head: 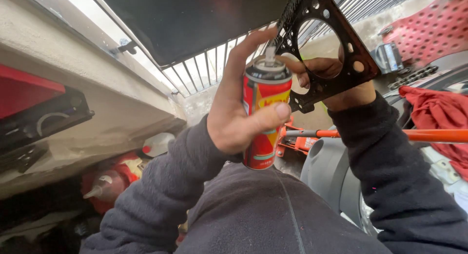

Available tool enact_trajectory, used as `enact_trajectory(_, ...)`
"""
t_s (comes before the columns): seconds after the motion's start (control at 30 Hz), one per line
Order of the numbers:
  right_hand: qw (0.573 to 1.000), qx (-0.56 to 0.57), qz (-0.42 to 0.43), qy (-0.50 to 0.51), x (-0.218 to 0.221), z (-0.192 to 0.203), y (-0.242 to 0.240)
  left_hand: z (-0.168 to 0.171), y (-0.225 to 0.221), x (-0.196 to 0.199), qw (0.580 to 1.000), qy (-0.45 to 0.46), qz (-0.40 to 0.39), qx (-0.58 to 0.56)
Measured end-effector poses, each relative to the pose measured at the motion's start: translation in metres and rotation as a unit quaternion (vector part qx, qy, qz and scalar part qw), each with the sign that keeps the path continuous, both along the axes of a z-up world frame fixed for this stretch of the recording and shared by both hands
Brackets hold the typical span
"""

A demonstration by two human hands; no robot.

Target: Applying a spray lubricant or cleaner to an engine head gasket in an auto repair setting.

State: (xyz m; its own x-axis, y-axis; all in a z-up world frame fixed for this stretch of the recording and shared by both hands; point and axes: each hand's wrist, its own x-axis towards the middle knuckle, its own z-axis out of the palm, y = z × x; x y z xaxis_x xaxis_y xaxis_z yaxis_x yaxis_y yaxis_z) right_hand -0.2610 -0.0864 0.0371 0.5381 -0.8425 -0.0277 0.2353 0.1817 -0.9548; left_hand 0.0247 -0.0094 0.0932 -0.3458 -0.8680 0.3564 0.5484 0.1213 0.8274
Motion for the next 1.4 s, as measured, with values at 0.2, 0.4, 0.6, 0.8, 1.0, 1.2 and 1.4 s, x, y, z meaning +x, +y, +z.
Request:
enact_trajectory(0.2,0.996,0.075,-0.057,0.002,-0.020,0.002,-0.023,0.004,0.010,-0.001,0.887,-0.311,0.203,-0.273)
enact_trajectory(0.4,0.988,0.140,-0.032,-0.055,-0.019,0.025,-0.042,0.029,-0.004,-0.004,0.834,-0.269,0.237,-0.419)
enact_trajectory(0.6,0.989,0.072,0.064,-0.112,-0.015,0.016,-0.063,0.012,-0.034,0.007,0.815,-0.180,0.457,-0.308)
enact_trajectory(0.8,0.983,0.098,0.085,-0.133,-0.009,0.024,-0.064,0.028,0.001,0.000,0.843,-0.271,0.219,-0.410)
enact_trajectory(1.0,0.986,0.120,0.045,-0.105,0.005,0.035,-0.057,0.030,-0.027,-0.012,0.822,-0.156,0.331,-0.437)
enact_trajectory(1.2,0.986,0.095,0.051,-0.129,-0.002,0.030,-0.061,0.011,-0.019,0.002,0.796,-0.230,0.395,-0.396)
enact_trajectory(1.4,0.981,0.122,0.065,-0.137,-0.010,0.023,-0.065,0.032,-0.019,-0.013,0.823,-0.216,0.295,-0.434)
